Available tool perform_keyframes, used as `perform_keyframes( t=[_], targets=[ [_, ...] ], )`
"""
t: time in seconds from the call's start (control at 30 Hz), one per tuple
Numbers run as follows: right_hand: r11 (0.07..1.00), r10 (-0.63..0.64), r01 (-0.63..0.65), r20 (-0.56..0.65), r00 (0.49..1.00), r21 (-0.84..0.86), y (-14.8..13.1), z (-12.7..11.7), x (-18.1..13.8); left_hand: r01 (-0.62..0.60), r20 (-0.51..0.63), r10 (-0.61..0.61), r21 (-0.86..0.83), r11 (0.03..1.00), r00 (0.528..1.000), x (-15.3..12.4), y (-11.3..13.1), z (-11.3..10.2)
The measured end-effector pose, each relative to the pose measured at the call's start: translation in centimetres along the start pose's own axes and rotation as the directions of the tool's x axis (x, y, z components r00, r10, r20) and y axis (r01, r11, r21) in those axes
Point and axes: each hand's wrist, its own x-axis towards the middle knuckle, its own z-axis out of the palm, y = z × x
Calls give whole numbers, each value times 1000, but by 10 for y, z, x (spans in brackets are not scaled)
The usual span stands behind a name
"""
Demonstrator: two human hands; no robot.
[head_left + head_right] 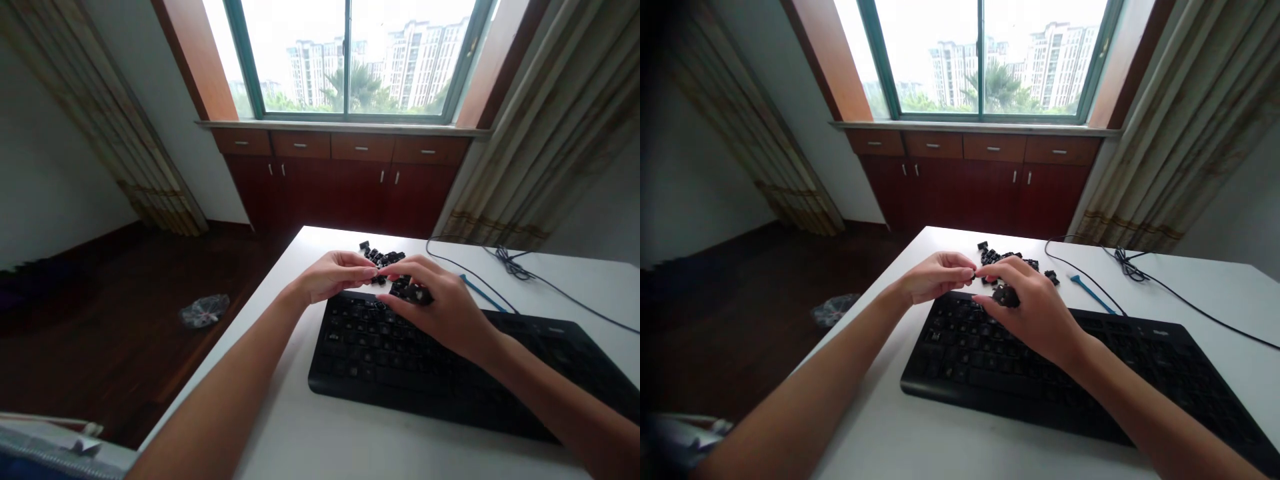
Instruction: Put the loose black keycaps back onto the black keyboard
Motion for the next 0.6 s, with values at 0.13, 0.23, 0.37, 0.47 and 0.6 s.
perform_keyframes(
  t=[0.13, 0.23, 0.37, 0.47, 0.6],
  targets=[
    [1000, 8, -8, -32, 999, -6, -3, 6, 1, 10, 9, -10, 4, 1000, 1000, -1, 1, 7],
    [998, 43, -45, -53, 998, -38, -3, 7, 4, 30, 20, -30, -5, 1000, 999, -2, 4, 13],
    [996, 45, -50, -74, 996, -71, 3, 7, 3, 34, 36, -32, -51, 998, 999, -3, 6, 15],
    [995, 46, -52, -71, 996, -84, 6, 5, 1, 15, 73, -11, -49, 999, 997, -5, 6, 13],
    [993, 32, -40, -75, 997, -109, 6, 3, 1, 16, 81, -17, 17, 1000, 997, -7, 7, 12]
  ],
)
